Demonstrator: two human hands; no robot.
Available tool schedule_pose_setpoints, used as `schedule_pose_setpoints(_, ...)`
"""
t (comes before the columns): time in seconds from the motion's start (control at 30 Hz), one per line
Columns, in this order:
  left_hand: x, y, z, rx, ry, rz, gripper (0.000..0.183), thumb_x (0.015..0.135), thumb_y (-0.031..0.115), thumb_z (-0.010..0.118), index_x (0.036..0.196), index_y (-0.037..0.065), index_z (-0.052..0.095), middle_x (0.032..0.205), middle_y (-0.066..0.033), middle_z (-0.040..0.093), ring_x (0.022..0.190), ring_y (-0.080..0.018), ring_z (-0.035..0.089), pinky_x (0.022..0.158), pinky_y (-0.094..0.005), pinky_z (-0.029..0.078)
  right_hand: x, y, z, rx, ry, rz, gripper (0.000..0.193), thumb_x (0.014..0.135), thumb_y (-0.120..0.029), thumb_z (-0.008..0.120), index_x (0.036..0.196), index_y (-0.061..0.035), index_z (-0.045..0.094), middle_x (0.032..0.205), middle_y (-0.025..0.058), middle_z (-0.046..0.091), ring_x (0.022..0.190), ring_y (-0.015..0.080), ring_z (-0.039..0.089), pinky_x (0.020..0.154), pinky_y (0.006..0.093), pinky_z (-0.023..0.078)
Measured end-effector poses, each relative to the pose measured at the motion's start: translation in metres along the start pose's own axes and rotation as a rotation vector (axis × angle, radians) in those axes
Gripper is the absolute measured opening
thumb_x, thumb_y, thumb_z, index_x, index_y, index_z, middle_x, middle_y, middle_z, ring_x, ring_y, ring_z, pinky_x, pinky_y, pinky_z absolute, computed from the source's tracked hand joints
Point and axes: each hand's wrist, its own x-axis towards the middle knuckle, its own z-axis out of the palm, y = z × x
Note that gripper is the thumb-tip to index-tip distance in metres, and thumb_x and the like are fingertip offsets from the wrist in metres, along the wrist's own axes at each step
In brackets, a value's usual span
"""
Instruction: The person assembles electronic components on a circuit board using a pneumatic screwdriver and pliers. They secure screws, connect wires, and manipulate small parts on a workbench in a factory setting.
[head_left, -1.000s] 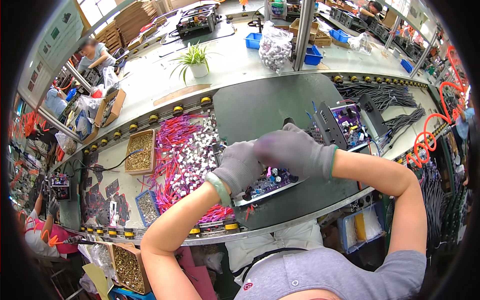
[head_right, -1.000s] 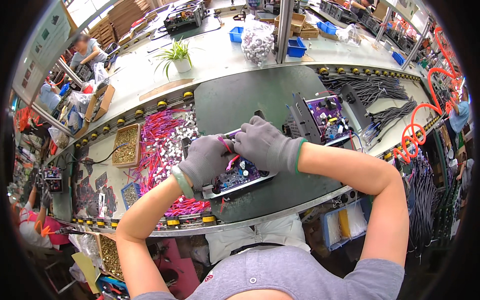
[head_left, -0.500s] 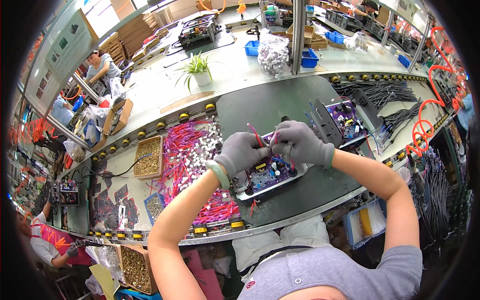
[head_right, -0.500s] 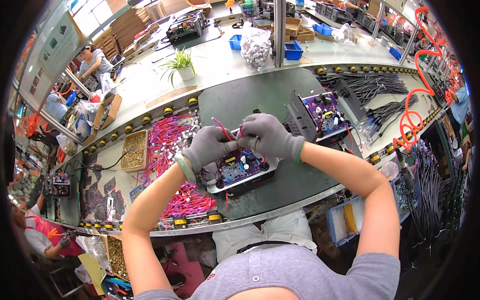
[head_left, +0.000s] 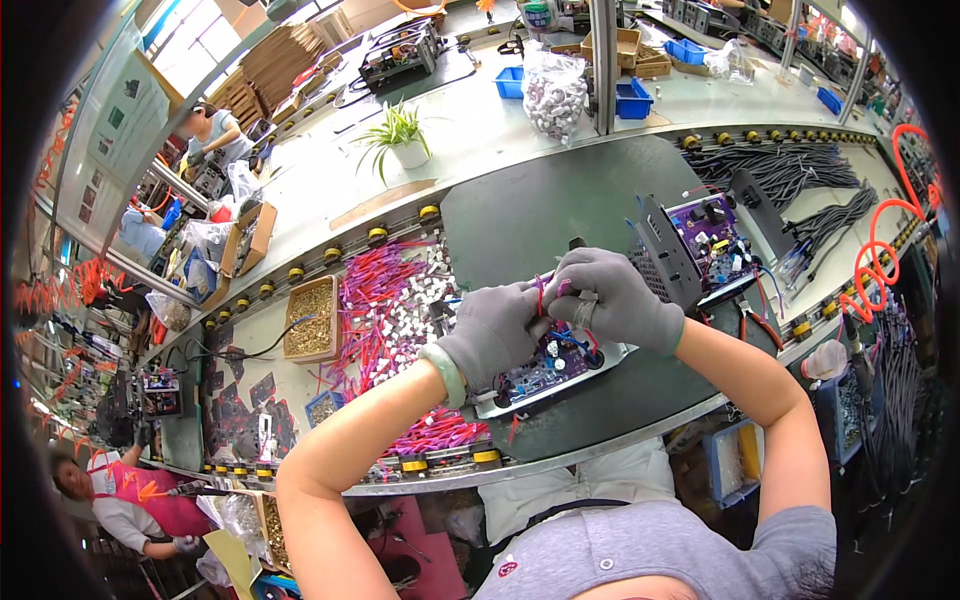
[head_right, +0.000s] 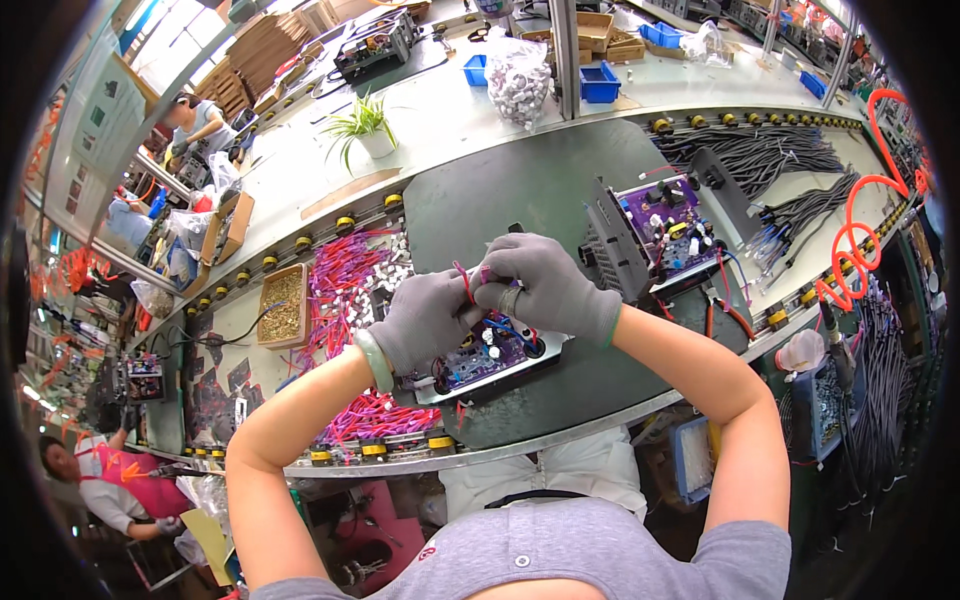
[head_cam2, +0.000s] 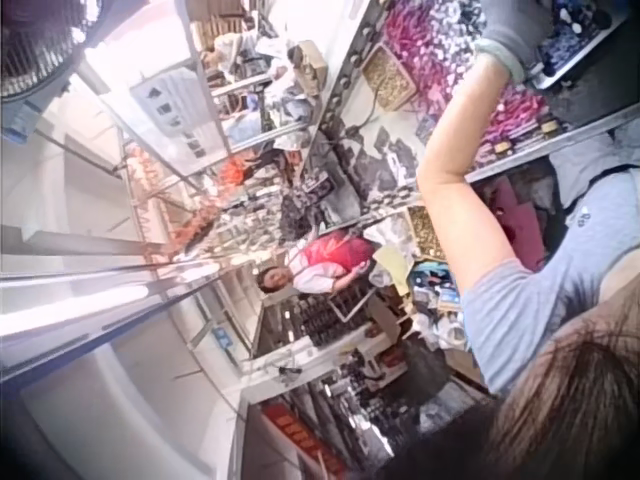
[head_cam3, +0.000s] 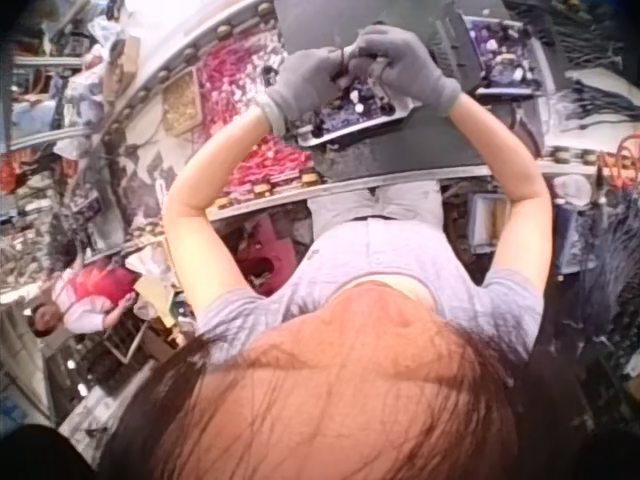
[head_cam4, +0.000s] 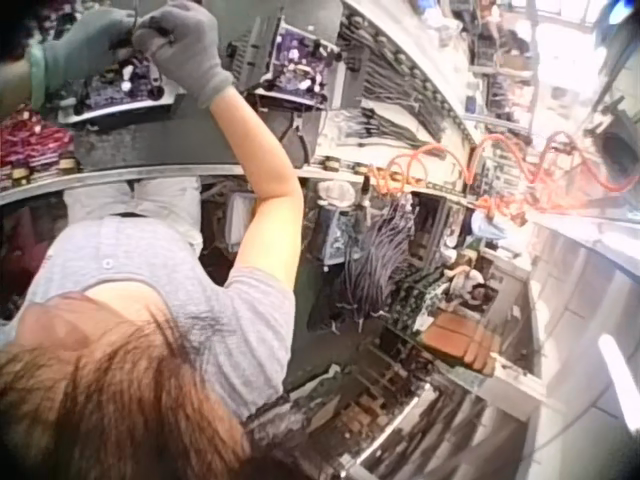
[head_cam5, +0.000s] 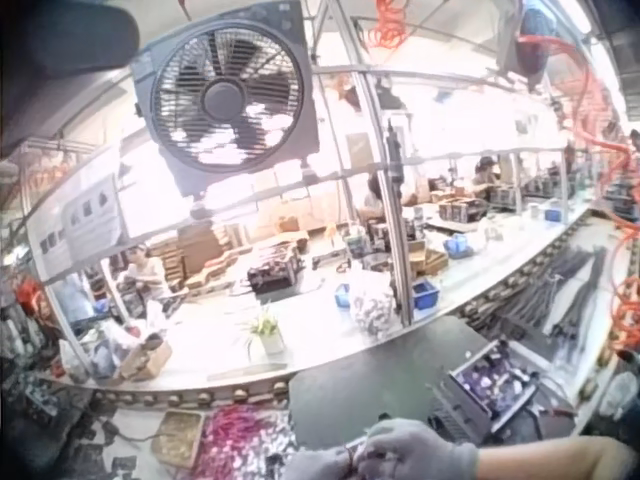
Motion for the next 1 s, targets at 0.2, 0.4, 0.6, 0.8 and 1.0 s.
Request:
schedule_pose_setpoints(0.2, -0.002, 0.000, 0.007, 0.076, -0.068, -0.005, 0.021, 0.087, 0.023, 0.065, 0.106, 0.015, 0.060, 0.087, -0.0124, 0.066, 0.075, -0.0362, 0.067, 0.064, -0.0452, 0.054, -0.002, 0.003, -0.001, -0.031, 0.004, -0.006, 0.009, 0.077, -0.008, 0.076, 0.084, -0.0076, 0.070, 0.080, 0.0077, 0.063, 0.078, 0.0264, 0.061, 0.071, 0.0370, 0.050)
schedule_pose_setpoints(0.4, 0.008, 0.006, 0.002, 0.113, -0.137, -0.007, 0.024, 0.087, 0.019, 0.063, 0.111, 0.016, 0.058, 0.089, -0.0110, 0.066, 0.076, -0.0361, 0.067, 0.064, -0.0454, 0.054, -0.001, 0.003, -0.001, -0.073, 0.018, -0.022, 0.010, 0.077, -0.008, 0.076, 0.086, -0.0078, 0.071, 0.081, 0.0082, 0.064, 0.078, 0.0265, 0.062, 0.071, 0.0375, 0.050)
schedule_pose_setpoints(0.6, -0.003, -0.016, 0.010, 0.034, -0.059, 0.114, 0.020, 0.086, 0.020, 0.065, 0.104, 0.014, 0.061, 0.089, -0.0115, 0.068, 0.073, -0.0363, 0.067, 0.066, -0.0459, 0.054, -0.005, -0.001, -0.003, -0.032, 0.015, -0.033, 0.006, 0.077, -0.006, 0.075, 0.083, -0.0070, 0.071, 0.079, 0.0076, 0.064, 0.076, 0.0267, 0.061, 0.070, 0.0371, 0.051)
schedule_pose_setpoints(0.8, 0.008, 0.007, 0.001, 0.167, -0.148, 0.023, 0.017, 0.084, 0.020, 0.065, 0.098, 0.013, 0.059, 0.078, -0.0125, 0.066, 0.074, -0.0365, 0.067, 0.066, -0.0469, 0.054, -0.002, 0.002, 0.000, 0.020, 0.035, -0.007, 0.009, 0.078, -0.010, 0.075, 0.081, -0.0034, 0.069, 0.078, 0.0098, 0.063, 0.075, 0.0282, 0.061, 0.069, 0.0379, 0.050)
schedule_pose_setpoints(1.0, 0.024, 0.006, -0.031, 0.114, -0.354, -0.040, 0.027, 0.088, 0.028, 0.066, 0.103, 0.007, 0.071, 0.090, -0.0138, 0.071, 0.082, -0.0280, 0.070, 0.076, -0.0368, 0.055, -0.007, -0.010, -0.010, 0.226, 0.100, 0.174, 0.010, 0.080, -0.002, 0.074, 0.090, -0.0040, 0.072, 0.082, 0.0076, 0.063, 0.074, 0.0178, 0.061, 0.067, 0.0318, 0.049)
